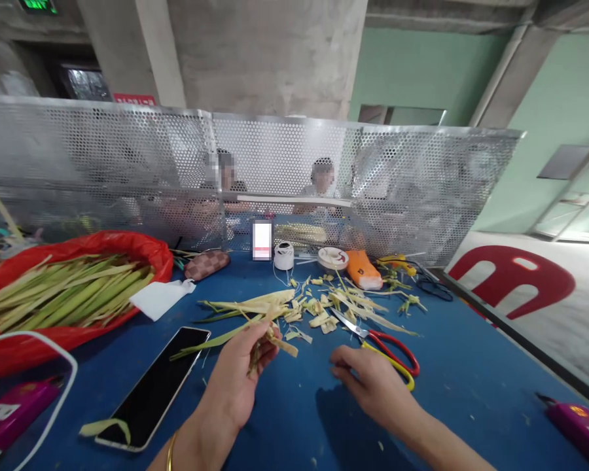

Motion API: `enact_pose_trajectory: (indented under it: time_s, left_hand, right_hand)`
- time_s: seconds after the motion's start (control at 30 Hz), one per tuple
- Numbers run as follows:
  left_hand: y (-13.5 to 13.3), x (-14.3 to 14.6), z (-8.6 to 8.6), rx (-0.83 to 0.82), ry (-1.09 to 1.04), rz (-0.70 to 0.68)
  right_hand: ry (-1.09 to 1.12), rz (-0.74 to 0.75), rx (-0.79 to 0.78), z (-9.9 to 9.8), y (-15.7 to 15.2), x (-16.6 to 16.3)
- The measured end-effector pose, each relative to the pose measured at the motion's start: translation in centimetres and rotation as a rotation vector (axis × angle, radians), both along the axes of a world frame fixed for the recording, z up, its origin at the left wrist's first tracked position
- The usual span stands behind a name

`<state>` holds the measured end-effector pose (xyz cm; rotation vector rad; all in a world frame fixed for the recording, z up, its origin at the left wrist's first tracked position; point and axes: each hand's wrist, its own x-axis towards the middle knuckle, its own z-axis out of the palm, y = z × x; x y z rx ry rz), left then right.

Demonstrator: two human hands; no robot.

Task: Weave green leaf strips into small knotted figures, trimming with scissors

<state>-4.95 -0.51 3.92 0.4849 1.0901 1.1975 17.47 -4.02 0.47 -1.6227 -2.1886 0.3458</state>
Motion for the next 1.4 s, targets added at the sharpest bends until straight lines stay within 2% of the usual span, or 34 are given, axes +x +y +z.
enact_pose_trajectory:
  time_s: [0.07,0.1,0.13,0.2,0.27,0.33,0.4,0.5,0.57,0.67,0.77,0.9,1.0,1.1,1.23,1.33,1.4]
  left_hand:
    - [-0.3,0.2,0.2,-0.015,-0.021,-0.028]
    - [-0.4,0.3,0.2,-0.027,-0.029,-0.031]
    - [-0.5,0.4,0.2,-0.06,-0.038,-0.038]
    - [-0.6,0.6,0.2,-0.088,-0.048,-0.042]
    - [-0.6,0.6,0.1,-0.085,-0.044,-0.067]
    - [-0.5,0.6,0.0,-0.076,-0.038,-0.083]
    - [-0.4,0.6,-0.1,-0.07,-0.034,-0.089]
    - [-0.4,0.6,-0.2,-0.071,-0.033,-0.098]
    - [-0.4,0.6,-0.3,-0.08,-0.027,-0.106]
    - [-0.4,0.7,-0.3,-0.096,-0.007,-0.113]
    - [-0.2,0.8,-0.6,-0.086,-0.001,-0.141]
    - [0.0,0.9,-1.2,-0.053,-0.011,-0.198]
    - [0.1,0.8,-1.5,-0.012,0.003,-0.214]
    - [0.2,0.9,-1.1,0.097,0.026,-0.277]
    - [0.5,1.8,0.3,0.261,0.112,-0.371]
    - [0.9,3.2,1.4,0.453,0.254,-0.429]
    - [1.3,4.3,1.7,0.488,0.264,-0.531]
  right_hand:
    - [-0.081,-0.032,0.032,1.2,2.0,1.6]
    - [-0.113,-0.133,0.037,1.9,3.5,2.7]
    - [-0.143,-0.297,0.024,2.5,5.1,4.0]
    - [-0.174,-0.457,0.008,3.2,8.5,6.8]
    - [-0.189,-0.528,-0.048,2.9,11.4,9.0]
    - [-0.177,-0.541,-0.122,1.9,13.4,10.1]
    - [-0.143,-0.55,-0.181,0.6,14.5,10.3]
    - [-0.059,-0.587,-0.171,-0.6,14.9,9.9]
    - [0.023,-0.611,-0.111,-0.4,14.8,9.9]
    - [0.197,-0.626,0.021,1.1,14.5,10.5]
    - [0.436,-0.581,0.135,3.4,14.2,11.1]
    - [0.739,-0.474,0.205,6.6,13.4,11.1]
    - [0.865,-0.41,0.235,8.9,12.6,10.7]
    - [0.899,-0.327,0.205,10.4,11.5,9.9]
    - [0.834,-0.143,0.019,10.3,9.4,7.5]
    - [0.743,0.0,-0.15,9.2,8.1,5.2]
    - [0.689,0.075,-0.237,8.3,7.5,3.8]
